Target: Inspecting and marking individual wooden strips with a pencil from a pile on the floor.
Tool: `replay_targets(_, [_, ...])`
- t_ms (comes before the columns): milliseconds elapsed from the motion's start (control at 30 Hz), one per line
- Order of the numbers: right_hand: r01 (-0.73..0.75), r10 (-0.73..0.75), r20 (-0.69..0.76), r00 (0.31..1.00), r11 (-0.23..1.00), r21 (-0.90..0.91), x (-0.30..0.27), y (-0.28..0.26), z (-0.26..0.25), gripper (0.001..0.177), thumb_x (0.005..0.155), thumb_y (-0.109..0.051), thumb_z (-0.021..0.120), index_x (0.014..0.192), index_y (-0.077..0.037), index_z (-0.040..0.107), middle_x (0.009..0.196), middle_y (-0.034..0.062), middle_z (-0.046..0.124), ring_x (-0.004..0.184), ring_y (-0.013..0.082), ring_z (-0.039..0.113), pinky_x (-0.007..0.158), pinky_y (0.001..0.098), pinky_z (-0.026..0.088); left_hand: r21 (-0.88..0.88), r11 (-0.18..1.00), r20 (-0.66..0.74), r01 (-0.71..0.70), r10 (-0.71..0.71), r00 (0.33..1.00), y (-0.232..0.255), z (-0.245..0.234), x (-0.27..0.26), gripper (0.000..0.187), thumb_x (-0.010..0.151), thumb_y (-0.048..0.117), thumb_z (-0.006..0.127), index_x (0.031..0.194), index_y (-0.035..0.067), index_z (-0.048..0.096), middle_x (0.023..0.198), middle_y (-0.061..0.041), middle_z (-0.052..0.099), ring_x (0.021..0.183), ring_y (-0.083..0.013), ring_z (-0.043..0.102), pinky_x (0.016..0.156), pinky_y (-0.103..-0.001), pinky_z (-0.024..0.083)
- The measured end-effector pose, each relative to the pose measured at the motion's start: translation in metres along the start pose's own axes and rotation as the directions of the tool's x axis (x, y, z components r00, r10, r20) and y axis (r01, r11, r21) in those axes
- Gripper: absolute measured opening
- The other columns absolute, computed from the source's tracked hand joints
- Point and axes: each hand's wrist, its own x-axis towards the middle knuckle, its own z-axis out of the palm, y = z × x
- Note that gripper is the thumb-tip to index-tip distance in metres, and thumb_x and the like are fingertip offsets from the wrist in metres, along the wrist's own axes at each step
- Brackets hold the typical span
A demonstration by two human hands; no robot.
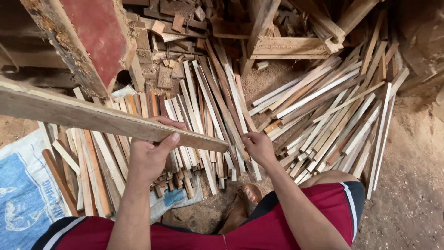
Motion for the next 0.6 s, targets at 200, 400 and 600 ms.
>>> replay_targets(200, [0.170, -0.170, 0.019, 0.985, 0.957, -0.234, 0.035, 0.048, 0.093, 0.020, 0.087, -0.029, 0.070, 0.101, -0.018, 0.080, 0.081, 0.0106, 0.078, 0.085, 0.0385, 0.075, 0.078, 0.0502, 0.060, -0.078, 0.997, -0.087, -0.003, -0.004, 0.996, -0.010, -0.002, 0.001, 0.027, 0.091, 0.002, 0.072, 0.111, -0.002, 0.055, 0.104, -0.025, 0.075, 0.098, -0.0292, 0.073, 0.079, -0.036, 0.063])
replay_targets(400, [0.088, -0.018, 0.135, 0.991, 0.839, -0.538, 0.063, 0.083, 0.157, 0.036, 0.086, -0.048, 0.068, 0.099, -0.015, 0.077, 0.092, 0.0117, 0.078, 0.091, 0.0329, 0.077, 0.081, 0.0445, 0.063, -0.062, 0.998, -0.110, -0.009, 0.002, 0.994, -0.014, -0.006, 0.000, 0.027, 0.092, 0.003, 0.072, 0.113, -0.002, 0.056, 0.103, -0.024, 0.075, 0.099, -0.0235, 0.071, 0.080, -0.034, 0.061])
replay_targets(600, [0.209, -0.281, 0.033, 0.959, 0.626, -0.751, 0.049, 0.108, 0.193, 0.070, 0.089, -0.072, 0.057, 0.093, -0.004, 0.071, 0.080, 0.0140, 0.070, 0.083, 0.0299, 0.075, 0.077, 0.0391, 0.062, -0.077, 0.997, -0.097, 0.012, -0.020, 0.995, -0.018, -0.007, 0.001, 0.026, 0.091, 0.003, 0.073, 0.111, -0.001, 0.057, 0.103, -0.024, 0.076, 0.100, -0.0270, 0.072, 0.084, -0.035, 0.060])
